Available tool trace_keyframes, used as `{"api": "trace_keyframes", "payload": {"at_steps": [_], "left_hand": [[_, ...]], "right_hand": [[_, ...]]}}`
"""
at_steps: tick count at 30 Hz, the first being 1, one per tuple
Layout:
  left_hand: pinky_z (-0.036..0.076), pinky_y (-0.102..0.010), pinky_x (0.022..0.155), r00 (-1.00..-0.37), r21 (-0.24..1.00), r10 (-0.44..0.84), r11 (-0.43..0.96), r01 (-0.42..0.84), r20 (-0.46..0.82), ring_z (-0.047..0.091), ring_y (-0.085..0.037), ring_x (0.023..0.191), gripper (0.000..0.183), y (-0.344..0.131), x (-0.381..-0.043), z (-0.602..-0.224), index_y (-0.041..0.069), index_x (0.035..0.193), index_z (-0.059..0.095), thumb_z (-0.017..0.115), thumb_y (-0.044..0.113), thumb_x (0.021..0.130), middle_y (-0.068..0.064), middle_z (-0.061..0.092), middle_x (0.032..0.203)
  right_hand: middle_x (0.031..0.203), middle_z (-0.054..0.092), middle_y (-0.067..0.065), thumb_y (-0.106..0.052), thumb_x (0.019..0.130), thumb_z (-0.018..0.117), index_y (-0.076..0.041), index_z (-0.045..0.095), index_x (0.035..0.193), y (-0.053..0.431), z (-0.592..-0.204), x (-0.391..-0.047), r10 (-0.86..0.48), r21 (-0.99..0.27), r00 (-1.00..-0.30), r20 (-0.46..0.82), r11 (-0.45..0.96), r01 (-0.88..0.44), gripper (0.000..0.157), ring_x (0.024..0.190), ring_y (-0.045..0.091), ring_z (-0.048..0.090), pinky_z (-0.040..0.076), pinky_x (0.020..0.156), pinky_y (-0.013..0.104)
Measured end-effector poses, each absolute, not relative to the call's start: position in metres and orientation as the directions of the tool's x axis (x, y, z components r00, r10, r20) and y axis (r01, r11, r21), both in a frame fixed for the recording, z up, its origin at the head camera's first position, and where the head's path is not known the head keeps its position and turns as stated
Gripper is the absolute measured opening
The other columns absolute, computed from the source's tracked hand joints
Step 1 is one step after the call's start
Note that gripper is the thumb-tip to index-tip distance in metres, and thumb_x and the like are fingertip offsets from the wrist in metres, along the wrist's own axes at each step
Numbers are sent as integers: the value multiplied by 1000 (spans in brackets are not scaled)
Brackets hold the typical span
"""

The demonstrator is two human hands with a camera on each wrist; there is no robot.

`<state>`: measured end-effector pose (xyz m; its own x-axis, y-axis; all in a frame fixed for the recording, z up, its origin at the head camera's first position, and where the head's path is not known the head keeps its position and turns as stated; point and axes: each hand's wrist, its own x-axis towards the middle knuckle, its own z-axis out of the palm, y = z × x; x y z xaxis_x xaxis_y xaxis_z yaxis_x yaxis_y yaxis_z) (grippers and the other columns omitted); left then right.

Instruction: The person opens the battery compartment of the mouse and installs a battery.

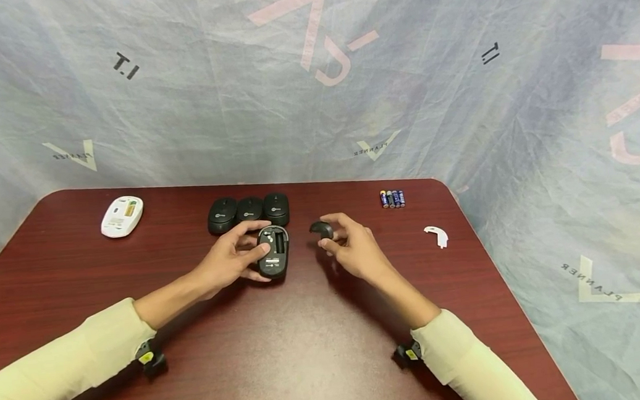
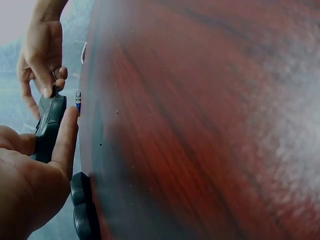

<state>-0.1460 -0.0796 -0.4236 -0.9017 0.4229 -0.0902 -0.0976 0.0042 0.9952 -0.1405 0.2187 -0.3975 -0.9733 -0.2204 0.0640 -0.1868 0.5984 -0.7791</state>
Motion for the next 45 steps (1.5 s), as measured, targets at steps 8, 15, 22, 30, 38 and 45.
{"api": "trace_keyframes", "payload": {"at_steps": [8, 15, 22, 30, 38, 45], "left_hand": [[74, -54, 80, -903, 995, 419, -1, -103, -93, 80, -30, 99, 60, -81, -148, -422, 6, 170, 43, 62, -1, 114, -35, 64, 135], [74, -54, 80, -902, 995, 423, -10, -104, -90, 81, -31, 99, 59, -82, -148, -419, 7, 170, 44, 62, -1, 114, -34, 65, 135], [74, -54, 81, -903, 994, 419, -10, -106, -92, 81, -31, 99, 59, -84, -148, -420, 8, 169, 45, 62, 0, 114, -35, 64, 135], [74, -54, 81, -899, 993, 425, -9, -120, -105, 81, -31, 101, 60, -83, -147, -421, 7, 170, 42, 61, -1, 114, -35, 64, 137], [74, -54, 81, -901, 993, 420, -3, -119, -106, 81, -31, 100, 60, -85, -147, -423, 6, 170, 43, 62, 0, 114, -35, 64, 136], [74, -54, 81, -901, 993, 419, -3, -121, -109, 81, -31, 101, 60, -86, -147, -424, 7, 170, 43, 63, 1, 114, -35, 63, 138]], "right_hand": [[108, 87, 15, -14, 111, 75, -12, 62, 157, 253, -399, -142, -205, -762, -979, -9, 635, -126, 48, 98, 30, 82, 57, 81, 30], [108, 86, 18, -11, 109, 75, -9, 62, 156, 281, -400, -144, -173, -755, -984, -47, 651, -79, 49, 84, 27, 79, 61, 72, 26], [105, 85, 19, -11, 107, 78, -9, 65, 157, 306, -402, -145, -150, -747, -985, -80, 663, -41, 52, 83, 25, 78, 67, 74, 32], [105, 82, 19, -12, 109, 76, -6, 60, 162, 327, -405, -145, -134, -732, -984, -114, 681, -8, 56, 88, 23, 77, 67, 76, 30], [107, 83, 19, -15, 109, 76, -4, 60, 161, 341, -405, -147, -94, -715, -986, -139, 698, 34, 55, 91, 18, 79, 67, 75, 29], [109, 83, 19, -19, 110, 77, -5, 59, 162, 356, -405, -151, -58, -693, -984, -167, 717, 75, 57, 90, 19, 79, 67, 75, 30]]}}
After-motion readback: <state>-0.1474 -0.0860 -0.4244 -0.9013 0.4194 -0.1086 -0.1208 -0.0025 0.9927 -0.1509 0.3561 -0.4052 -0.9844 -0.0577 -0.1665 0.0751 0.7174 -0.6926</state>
